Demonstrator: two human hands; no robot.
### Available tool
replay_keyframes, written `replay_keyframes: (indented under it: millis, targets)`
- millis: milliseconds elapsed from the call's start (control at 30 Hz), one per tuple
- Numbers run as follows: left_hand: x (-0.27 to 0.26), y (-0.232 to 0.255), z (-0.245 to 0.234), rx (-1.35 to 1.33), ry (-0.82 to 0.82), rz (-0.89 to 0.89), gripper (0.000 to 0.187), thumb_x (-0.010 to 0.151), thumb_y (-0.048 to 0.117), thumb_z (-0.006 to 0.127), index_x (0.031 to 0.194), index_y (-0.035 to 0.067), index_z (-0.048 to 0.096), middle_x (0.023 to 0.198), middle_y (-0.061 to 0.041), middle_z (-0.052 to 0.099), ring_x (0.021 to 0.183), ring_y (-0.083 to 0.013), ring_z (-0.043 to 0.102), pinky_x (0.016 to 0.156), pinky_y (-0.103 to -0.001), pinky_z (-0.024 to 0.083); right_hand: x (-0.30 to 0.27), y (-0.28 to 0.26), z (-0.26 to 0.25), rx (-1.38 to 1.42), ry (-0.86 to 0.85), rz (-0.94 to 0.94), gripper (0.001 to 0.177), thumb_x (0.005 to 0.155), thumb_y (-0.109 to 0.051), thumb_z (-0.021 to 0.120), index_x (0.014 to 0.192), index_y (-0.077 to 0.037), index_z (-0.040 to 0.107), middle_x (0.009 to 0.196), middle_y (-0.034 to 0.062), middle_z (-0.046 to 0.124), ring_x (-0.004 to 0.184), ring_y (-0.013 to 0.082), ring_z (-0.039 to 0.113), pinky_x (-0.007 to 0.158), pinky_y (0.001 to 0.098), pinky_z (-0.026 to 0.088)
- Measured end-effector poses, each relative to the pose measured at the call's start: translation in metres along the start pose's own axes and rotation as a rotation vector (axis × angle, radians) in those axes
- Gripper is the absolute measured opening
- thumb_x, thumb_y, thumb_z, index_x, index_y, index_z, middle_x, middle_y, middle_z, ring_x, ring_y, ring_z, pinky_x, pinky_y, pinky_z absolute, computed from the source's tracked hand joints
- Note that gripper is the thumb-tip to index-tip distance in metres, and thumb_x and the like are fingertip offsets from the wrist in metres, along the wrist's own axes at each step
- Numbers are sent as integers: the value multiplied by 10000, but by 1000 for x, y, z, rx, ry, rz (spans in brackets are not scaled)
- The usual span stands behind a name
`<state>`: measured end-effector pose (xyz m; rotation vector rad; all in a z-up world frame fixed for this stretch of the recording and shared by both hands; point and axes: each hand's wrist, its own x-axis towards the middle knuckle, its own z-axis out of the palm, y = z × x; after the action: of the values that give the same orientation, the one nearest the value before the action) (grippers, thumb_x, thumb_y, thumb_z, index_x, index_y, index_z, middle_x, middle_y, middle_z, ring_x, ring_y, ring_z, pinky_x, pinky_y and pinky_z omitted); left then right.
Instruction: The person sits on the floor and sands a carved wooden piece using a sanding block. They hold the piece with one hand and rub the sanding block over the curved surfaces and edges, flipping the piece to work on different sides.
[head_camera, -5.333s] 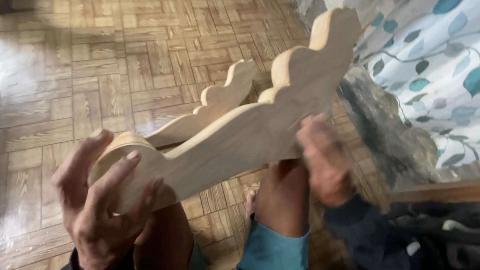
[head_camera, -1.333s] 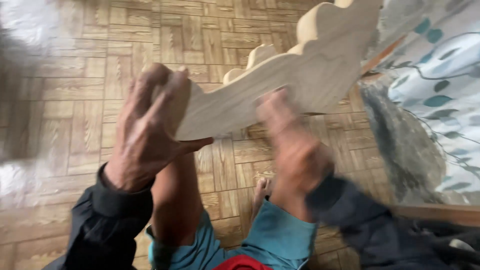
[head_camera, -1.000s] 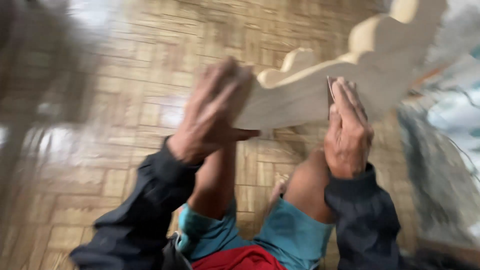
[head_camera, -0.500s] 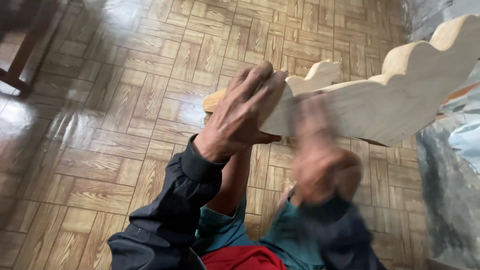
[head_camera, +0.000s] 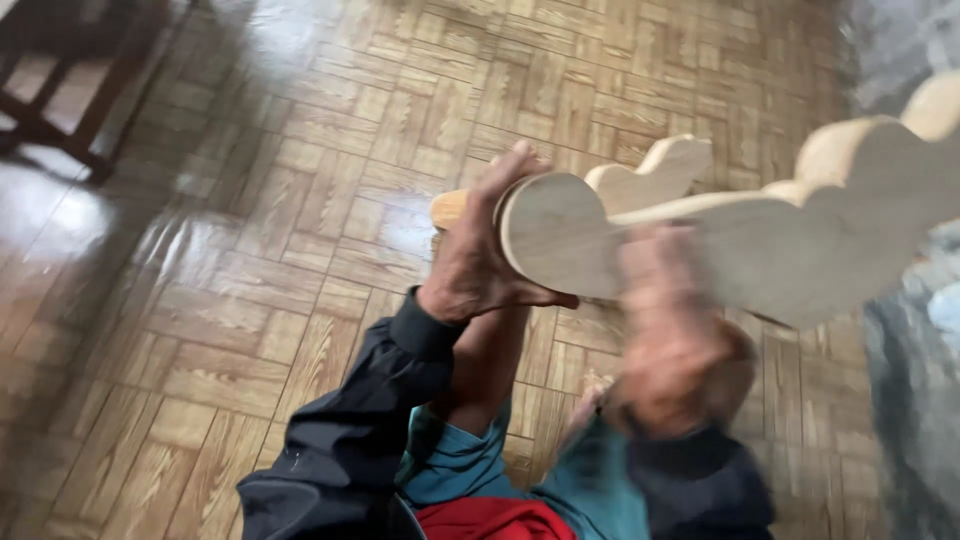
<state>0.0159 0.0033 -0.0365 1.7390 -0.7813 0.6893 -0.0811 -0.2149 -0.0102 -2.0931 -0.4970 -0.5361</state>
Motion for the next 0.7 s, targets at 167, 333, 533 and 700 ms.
replay_keyframes:
  millis: [167,333,533,700]
  targets:
    - [-2,-10,18,-84,-74,49,1177,618,469,1043,1514,124,363,1506,-127,522,1379,-329,549,1177,-526,454,10,-15,8,-424,115,-265,394,1110,-24,360,1368,188,568,1486,334,524,1470,457,455,1296,541,344]
    - [-2,-2,20,-37,-135,23,1072,680,441,962,1506,81,382,1484,-125,535,1335,-330,553,1110,-484,434,11,-32,23,-408,93,-316,347,1126,-41,416,1413,77,572,1493,220,563,1475,379,489,1289,471,379]
    - [-3,-1,22,-42,-127,51,853,851,488,761,1498,88,375,1484,-143,536,1343,-333,567,1113,-483,432,9,-52,35,-384,44,-308,367,1120,-27,377,1422,59,566,1518,197,539,1500,376,458,1311,494,352]
    - [-2,-4,25,-39,-107,49,1045,692,467,933,1491,86,378,1436,-149,562,1307,-334,581,1083,-470,439,10,-49,18,-387,-9,-440,296,1082,26,472,1334,115,599,1423,270,591,1416,427,530,1254,515,425]
